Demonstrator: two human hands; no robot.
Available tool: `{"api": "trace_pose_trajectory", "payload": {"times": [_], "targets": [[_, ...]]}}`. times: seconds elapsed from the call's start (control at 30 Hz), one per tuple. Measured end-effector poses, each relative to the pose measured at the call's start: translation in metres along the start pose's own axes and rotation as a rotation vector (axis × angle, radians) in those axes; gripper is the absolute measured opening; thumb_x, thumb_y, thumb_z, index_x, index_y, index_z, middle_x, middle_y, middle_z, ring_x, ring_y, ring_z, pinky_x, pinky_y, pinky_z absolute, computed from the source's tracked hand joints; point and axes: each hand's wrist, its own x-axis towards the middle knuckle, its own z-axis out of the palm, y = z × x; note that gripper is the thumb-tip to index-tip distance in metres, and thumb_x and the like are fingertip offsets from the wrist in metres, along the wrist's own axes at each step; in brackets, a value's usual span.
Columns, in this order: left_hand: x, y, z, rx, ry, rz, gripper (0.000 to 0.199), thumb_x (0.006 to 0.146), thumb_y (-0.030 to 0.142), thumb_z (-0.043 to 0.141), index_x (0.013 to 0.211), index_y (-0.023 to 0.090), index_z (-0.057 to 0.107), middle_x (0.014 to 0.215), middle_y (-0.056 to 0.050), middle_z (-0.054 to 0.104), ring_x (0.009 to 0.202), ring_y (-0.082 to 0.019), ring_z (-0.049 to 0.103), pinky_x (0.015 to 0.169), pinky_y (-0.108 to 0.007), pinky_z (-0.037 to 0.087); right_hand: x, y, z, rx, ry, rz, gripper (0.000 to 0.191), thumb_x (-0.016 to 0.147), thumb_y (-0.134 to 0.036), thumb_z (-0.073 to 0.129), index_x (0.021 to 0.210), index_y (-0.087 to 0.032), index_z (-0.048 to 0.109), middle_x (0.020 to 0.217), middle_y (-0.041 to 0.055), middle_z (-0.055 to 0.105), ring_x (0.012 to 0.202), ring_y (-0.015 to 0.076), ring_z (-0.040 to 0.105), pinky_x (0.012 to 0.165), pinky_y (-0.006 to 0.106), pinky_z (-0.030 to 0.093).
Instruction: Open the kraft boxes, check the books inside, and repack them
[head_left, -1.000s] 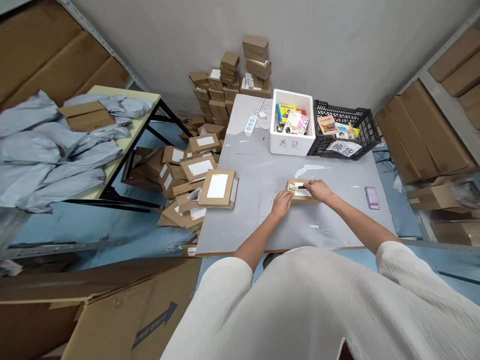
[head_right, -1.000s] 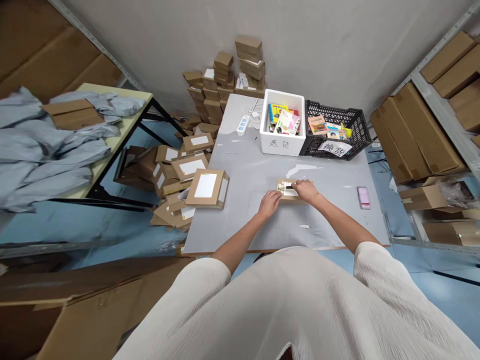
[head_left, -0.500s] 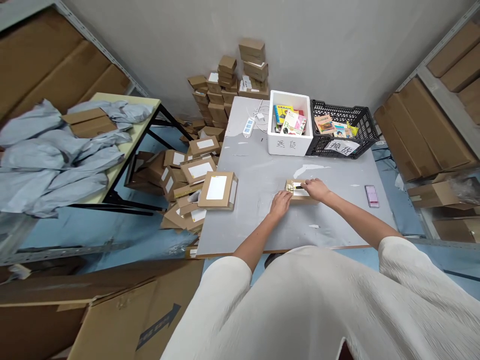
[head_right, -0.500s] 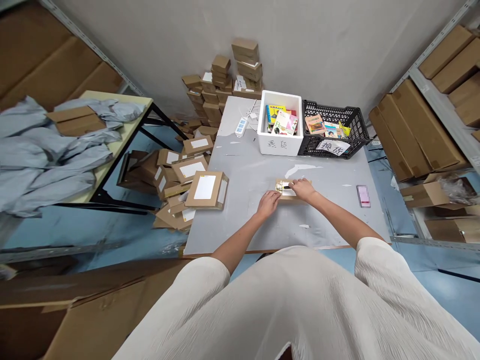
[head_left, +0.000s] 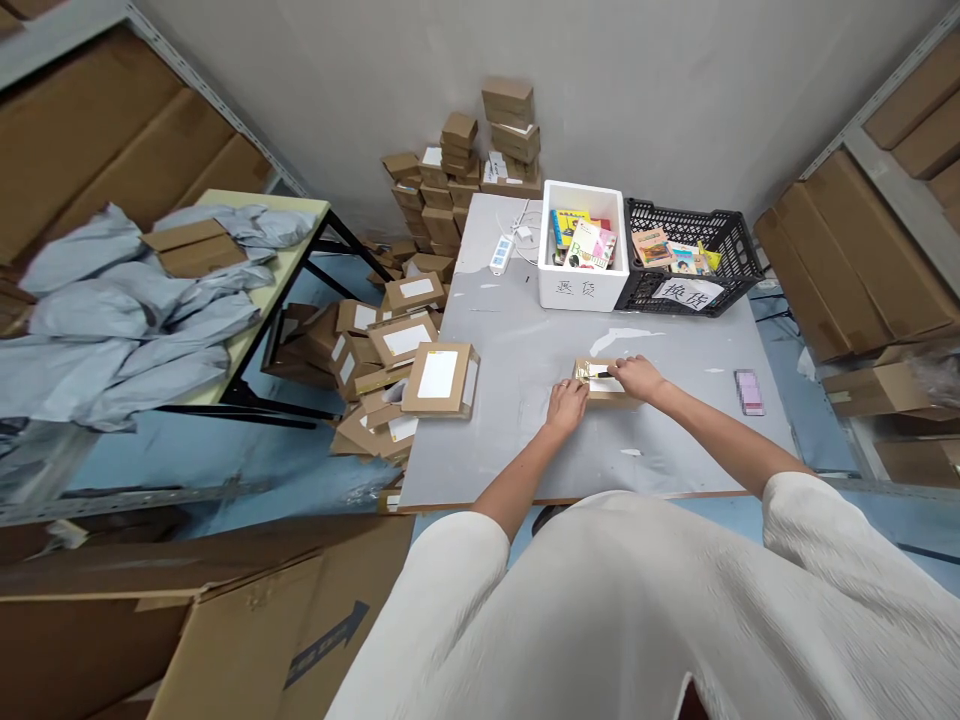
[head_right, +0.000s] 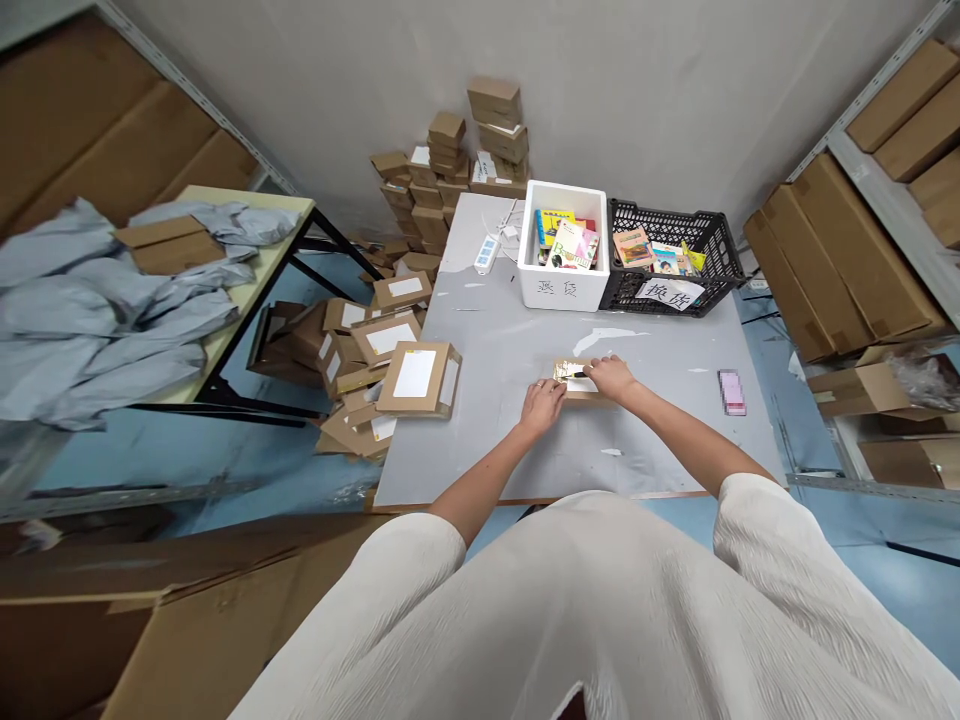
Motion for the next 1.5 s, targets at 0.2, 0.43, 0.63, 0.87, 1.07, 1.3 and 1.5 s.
{"api": "trace_pose_trajectory", "payload": {"times": [0.2,0.43,0.63,0.87,1.07,1.3,1.5], "targets": [[-0.001,0.002,0.000,-0.039,0.015,-0.041,0.027,0.105,0.020,0.057,0.126,0.027,0.074,0.119,-0.014,0.070,0.117,-0.033,0.060,0.104,-0.048,0.043,-0.005,0.014,0.007,0.022,0.004,0.021,0.038,0.105,-0.017,0.053,0.136,-0.020,0.075,0.123,0.0201,0.075,0.112,0.0306,0.071,0.093,0.038,0.042],[0.002,0.002,0.000,-0.021,-0.004,-0.050,0.034,0.106,0.021,0.053,0.133,0.028,0.071,0.119,-0.015,0.071,0.115,-0.033,0.060,0.104,-0.049,0.042,-0.027,0.047,0.022,0.043,-0.012,0.071,0.040,0.102,-0.012,0.054,0.135,-0.019,0.074,0.124,0.0208,0.075,0.110,0.0308,0.070,0.094,0.040,0.039],[0.006,0.003,0.001,0.018,-0.021,-0.076,0.033,0.105,0.017,0.055,0.129,0.029,0.073,0.115,-0.014,0.070,0.111,-0.031,0.060,0.105,-0.049,0.042,-0.052,0.087,0.042,0.110,-0.003,0.139,0.041,0.102,-0.010,0.051,0.133,-0.019,0.076,0.123,0.0215,0.074,0.110,0.0314,0.069,0.096,0.041,0.036],[0.006,0.014,-0.011,0.135,-0.114,-0.123,0.042,0.106,0.016,0.049,0.140,0.031,0.068,0.123,-0.012,0.070,0.117,-0.031,0.059,0.110,-0.048,0.042,-0.080,0.121,0.062,0.099,0.015,0.120,0.042,0.106,-0.012,0.043,0.135,-0.020,0.073,0.120,0.0192,0.075,0.104,0.0282,0.070,0.090,0.038,0.035],[0.010,0.030,-0.024,0.260,-0.211,-0.172,0.046,0.103,0.013,0.048,0.144,0.026,0.065,0.132,-0.013,0.067,0.125,-0.031,0.057,0.115,-0.047,0.040,-0.096,0.151,0.086,0.178,0.004,0.154,0.040,0.107,-0.015,0.043,0.131,-0.021,0.075,0.123,0.0174,0.076,0.107,0.0286,0.071,0.091,0.038,0.039],[0.042,0.069,-0.007,0.183,-0.258,-0.082,0.039,0.101,0.023,0.060,0.140,0.027,0.063,0.149,-0.013,0.059,0.138,-0.033,0.052,0.119,-0.048,0.041,-0.107,0.161,0.123,0.570,0.062,0.293,0.039,0.108,-0.028,0.046,0.137,-0.021,0.071,0.128,0.0129,0.079,0.108,0.0288,0.071,0.079,0.032,0.044],[0.076,0.097,0.015,0.169,-0.415,-0.009,0.046,0.098,0.026,0.065,0.144,0.024,0.060,0.146,-0.014,0.061,0.137,-0.034,0.054,0.115,-0.046,0.044,-0.099,0.150,0.133,0.737,0.094,0.320,0.038,0.103,-0.030,0.052,0.134,-0.022,0.072,0.118,0.0105,0.081,0.099,0.0266,0.070,0.073,0.030,0.043]]}}
